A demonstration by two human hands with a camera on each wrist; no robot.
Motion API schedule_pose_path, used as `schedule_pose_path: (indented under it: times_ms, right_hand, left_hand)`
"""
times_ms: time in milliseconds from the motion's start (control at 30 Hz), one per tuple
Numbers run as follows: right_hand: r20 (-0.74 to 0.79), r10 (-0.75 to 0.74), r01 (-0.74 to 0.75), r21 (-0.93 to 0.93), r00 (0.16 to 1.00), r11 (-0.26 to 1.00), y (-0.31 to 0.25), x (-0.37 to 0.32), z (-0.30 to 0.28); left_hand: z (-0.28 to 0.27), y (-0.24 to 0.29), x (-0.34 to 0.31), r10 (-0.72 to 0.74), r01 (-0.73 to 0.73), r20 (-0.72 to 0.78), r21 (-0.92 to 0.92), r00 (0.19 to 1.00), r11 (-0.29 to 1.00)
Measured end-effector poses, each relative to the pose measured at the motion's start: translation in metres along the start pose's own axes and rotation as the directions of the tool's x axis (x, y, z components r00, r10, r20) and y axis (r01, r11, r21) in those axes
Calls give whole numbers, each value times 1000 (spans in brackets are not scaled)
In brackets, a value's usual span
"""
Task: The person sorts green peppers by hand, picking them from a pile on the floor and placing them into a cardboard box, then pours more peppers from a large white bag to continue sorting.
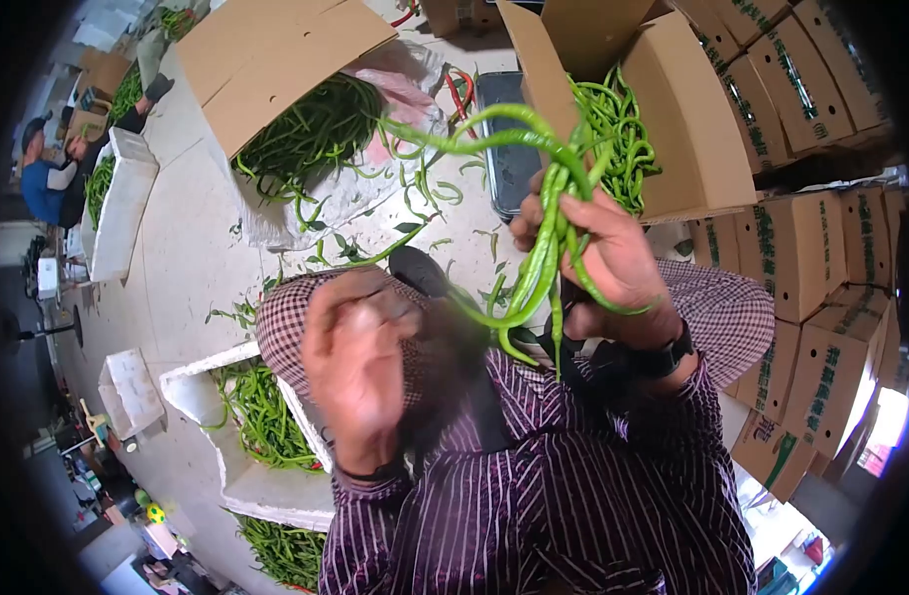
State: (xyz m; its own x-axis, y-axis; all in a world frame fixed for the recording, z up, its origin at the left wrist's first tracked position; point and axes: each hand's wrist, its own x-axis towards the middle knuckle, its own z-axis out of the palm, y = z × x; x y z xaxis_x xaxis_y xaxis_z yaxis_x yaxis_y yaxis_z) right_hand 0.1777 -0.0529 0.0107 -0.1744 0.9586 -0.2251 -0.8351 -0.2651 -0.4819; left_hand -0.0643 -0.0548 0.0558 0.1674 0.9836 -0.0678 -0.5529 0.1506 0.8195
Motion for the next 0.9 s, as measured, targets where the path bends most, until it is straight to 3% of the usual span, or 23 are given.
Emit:
schedule_pose_path:
  times_ms: [67, 100, 200, 233, 300, 400, 433, 467, 533, 567, 600, 633, 667, 733, 800, 867, 900]
  right_hand:
    - [-32, -98, 96, -50, 995, 994, -20, -2, 4]
    - [32, -139, 140, -17, 990, 990, -29, 0, 5]
    - [33, -240, 241, -61, 970, 969, -66, 1, 3]
    - [54, -304, 309, -158, 951, 938, -81, 2, -5]
    - [81, -276, 280, -38, 958, 959, -110, 2, -9]
    - [92, -286, 289, -29, 954, 957, -149, 7, -28]
    - [-35, -348, 340, -131, 937, 931, -155, 10, -29]
    - [-40, -354, 346, -138, 934, 928, -163, 15, -43]
    - [-276, -179, 32, -466, 944, 884, -179, 22, -92]
    - [-287, -184, 30, -467, 940, 884, -179, 19, -109]
    - [-489, -154, -212, -612, 858, 762, -180, 17, -126]
    - [-665, -175, -464, -662, 726, 589, -183, 13, -132]
    - [-673, -180, -470, -658, 717, 588, -190, 7, -138]
    - [-763, -7, -644, -552, 647, 530, -199, -4, -133]
    - [-760, -6, -645, -555, 650, 525, -205, -5, -118]
    - [-587, -92, -356, -601, 804, 716, -206, -1, -97]
    - [-522, -116, -274, -610, 845, 744, -209, 3, -87]
  left_hand:
    - [-10, 23, -4, 58, -58, -18, -11, 998, 998]
    - [-16, 32, -4, 115, -113, -46, 27, 992, 993]
    - [-29, 58, 2, 233, -196, -191, 191, 954, 962]
    - [-38, 65, 6, 218, -189, -149, 185, 965, 964]
    - [-56, 73, 16, 196, -178, -96, 169, 976, 969]
    - [-93, 59, 37, 99, -34, -258, 243, 961, 969]
    - [-112, 46, 45, 55, 31, -280, 292, 959, 956]
    - [-134, 30, 53, 12, 98, -306, 340, 952, 935]
    - [-193, -14, 65, -96, 334, -410, 564, 907, 755]
    - [-201, -29, 71, -108, 341, -406, 561, 908, 754]
    - [-207, -50, 76, -135, 348, -386, 561, 913, 751]
    - [-181, -61, 91, -162, 355, -365, 560, 917, 749]
    - [-154, -71, 104, -191, 363, -343, 559, 920, 745]
    - [-191, -118, 95, -251, 384, -302, 559, 920, 735]
    - [-214, -159, 86, -303, 404, -268, 562, 914, 722]
    - [-217, -191, 89, -352, 417, -226, 570, 908, 708]
    - [-215, -206, 89, -374, 421, -207, 575, 904, 702]
